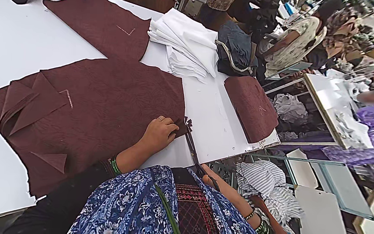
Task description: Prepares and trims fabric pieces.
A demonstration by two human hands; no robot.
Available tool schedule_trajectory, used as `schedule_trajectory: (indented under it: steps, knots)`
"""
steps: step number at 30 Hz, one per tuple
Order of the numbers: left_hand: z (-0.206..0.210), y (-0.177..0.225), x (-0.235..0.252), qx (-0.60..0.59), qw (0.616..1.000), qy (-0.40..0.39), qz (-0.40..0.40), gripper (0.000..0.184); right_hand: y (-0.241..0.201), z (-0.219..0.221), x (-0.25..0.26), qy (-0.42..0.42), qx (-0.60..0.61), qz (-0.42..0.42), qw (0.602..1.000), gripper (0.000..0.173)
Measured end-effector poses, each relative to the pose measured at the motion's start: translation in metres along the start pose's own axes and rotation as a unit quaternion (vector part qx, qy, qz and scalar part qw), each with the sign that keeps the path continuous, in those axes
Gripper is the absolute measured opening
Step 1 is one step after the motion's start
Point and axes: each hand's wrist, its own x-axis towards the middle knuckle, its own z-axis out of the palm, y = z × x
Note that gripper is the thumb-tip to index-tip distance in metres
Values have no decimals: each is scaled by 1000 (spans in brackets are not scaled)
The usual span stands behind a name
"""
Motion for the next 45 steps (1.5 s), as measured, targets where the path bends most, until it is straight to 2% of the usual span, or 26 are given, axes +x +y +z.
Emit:
schedule_trajectory:
  steps: [2, 6, 8, 10, 11, 13, 14, 15, 16, 18, 22, 25, 27, 31, 33, 39, 45]
  knots:
    - [1, -1, 0, -1, 1000, 0, -1, 20, 0, 2, 0, 10, 14, -4, 1000, 94]
    - [2, -2, 0, -2, 1000, 5, -3, 20, -18, 11, -7, 49, 22, 9, 999, 24]
    - [4, -3, 0, 0, 1000, 13, 3, 20, -20, 14, -8, 57, 19, 16, 998, 15]
    - [5, -4, -1, 3, 1000, 21, 9, 20, -19, 13, -10, 43, 28, 17, 999, 18]
    - [5, -4, -1, 3, 1000, 19, 8, 20, -13, 11, -8, 29, 33, 10, 999, 26]
    - [4, -3, 0, 2, 1000, 14, 2, 20, 1, 6, -2, 6, 38, 1, 999, 69]
    - [3, -3, 0, 2, 1000, 11, 0, 20, 2, 4, 0, 3, 42, 5, 999, 86]
    - [3, -2, 0, 2, 1000, 9, 0, 20, 1, 4, 2, 4, 47, 9, 999, 95]
    - [2, -2, 0, 1, 1000, 7, 1, 20, -1, 3, 3, 6, 43, 8, 999, 96]
    - [3, -2, -1, -2, 1000, 12, 6, 20, -3, 3, 6, 13, 37, 4, 999, 88]
    - [4, -3, -1, -1, 1000, 17, 10, 20, -4, 8, 8, 35, 28, -30, 999, 48]
    - [1, -2, 0, -3, 1000, 8, 3, 21, -6, 9, 9, 40, 19, -38, 998, 37]
    - [0, -1, 0, -7, 1000, 8, -1, 21, -3, 8, 8, 30, 38, -31, 998, 44]
    - [1, -2, -1, -21, 998, 66, -5, 20, 0, 1, 0, -10, 45, -12, 999, 85]
    - [-5, 2, 0, -38, 997, 55, -45, 23, 2, -4, -2, -25, 23, -20, 999, 92]
    - [-2, -1, 0, -47, 993, 70, -80, 27, 13, -8, -3, -33, 51, -21, 998, 97]
    - [-1, -4, -1, -67, 990, 84, -91, 31, 13, -9, -3, -20, 52, -65, 996, 97]
